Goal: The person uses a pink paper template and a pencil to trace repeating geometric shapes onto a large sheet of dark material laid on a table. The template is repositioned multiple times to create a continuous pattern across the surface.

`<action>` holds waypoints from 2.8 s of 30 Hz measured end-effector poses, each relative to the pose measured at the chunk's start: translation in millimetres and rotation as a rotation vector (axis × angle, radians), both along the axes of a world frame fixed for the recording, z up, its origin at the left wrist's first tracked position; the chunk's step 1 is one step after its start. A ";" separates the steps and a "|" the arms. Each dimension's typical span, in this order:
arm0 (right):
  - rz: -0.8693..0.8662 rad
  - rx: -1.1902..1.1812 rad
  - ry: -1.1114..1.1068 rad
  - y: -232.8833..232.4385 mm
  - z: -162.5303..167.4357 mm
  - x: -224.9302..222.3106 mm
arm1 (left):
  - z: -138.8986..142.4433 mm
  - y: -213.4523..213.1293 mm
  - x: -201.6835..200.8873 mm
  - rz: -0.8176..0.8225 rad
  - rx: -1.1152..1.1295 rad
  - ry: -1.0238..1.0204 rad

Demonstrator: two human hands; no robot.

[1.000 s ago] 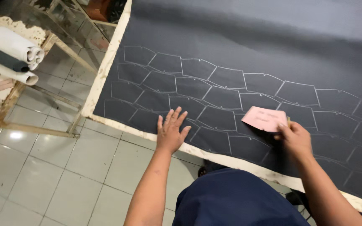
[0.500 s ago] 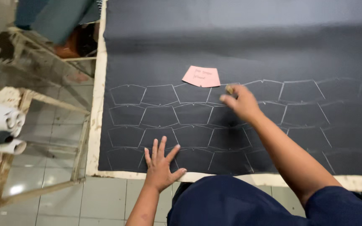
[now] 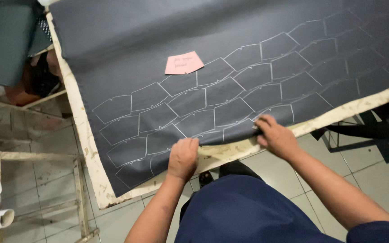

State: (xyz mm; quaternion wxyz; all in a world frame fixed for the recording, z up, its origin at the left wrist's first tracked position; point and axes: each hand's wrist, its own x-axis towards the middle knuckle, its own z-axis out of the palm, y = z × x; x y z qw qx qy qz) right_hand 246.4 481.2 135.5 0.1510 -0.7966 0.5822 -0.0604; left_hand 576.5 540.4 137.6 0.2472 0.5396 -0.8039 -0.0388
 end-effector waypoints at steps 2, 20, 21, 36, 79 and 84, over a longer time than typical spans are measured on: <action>-0.102 -0.082 0.030 -2.5 -10.7 -20.8 | 13.4 2.2 -5.5 0.034 -0.070 0.051; -0.083 -0.418 0.035 27.5 -30.0 -144.5 | -7.9 73.1 -59.3 0.219 0.044 0.021; -0.091 -0.391 0.053 35.0 -31.0 -146.3 | -10.3 80.9 -62.5 0.226 0.028 0.014; 0.058 -0.186 0.139 126.4 -60.3 -188.7 | -36.6 177.5 -96.8 0.393 0.147 0.021; 0.199 0.072 -0.762 -49.6 -31.8 381.4 | -55.4 62.2 303.6 0.583 0.149 0.205; 0.480 -0.141 -0.287 -24.3 -19.9 404.7 | -50.2 61.0 307.7 0.595 0.173 0.284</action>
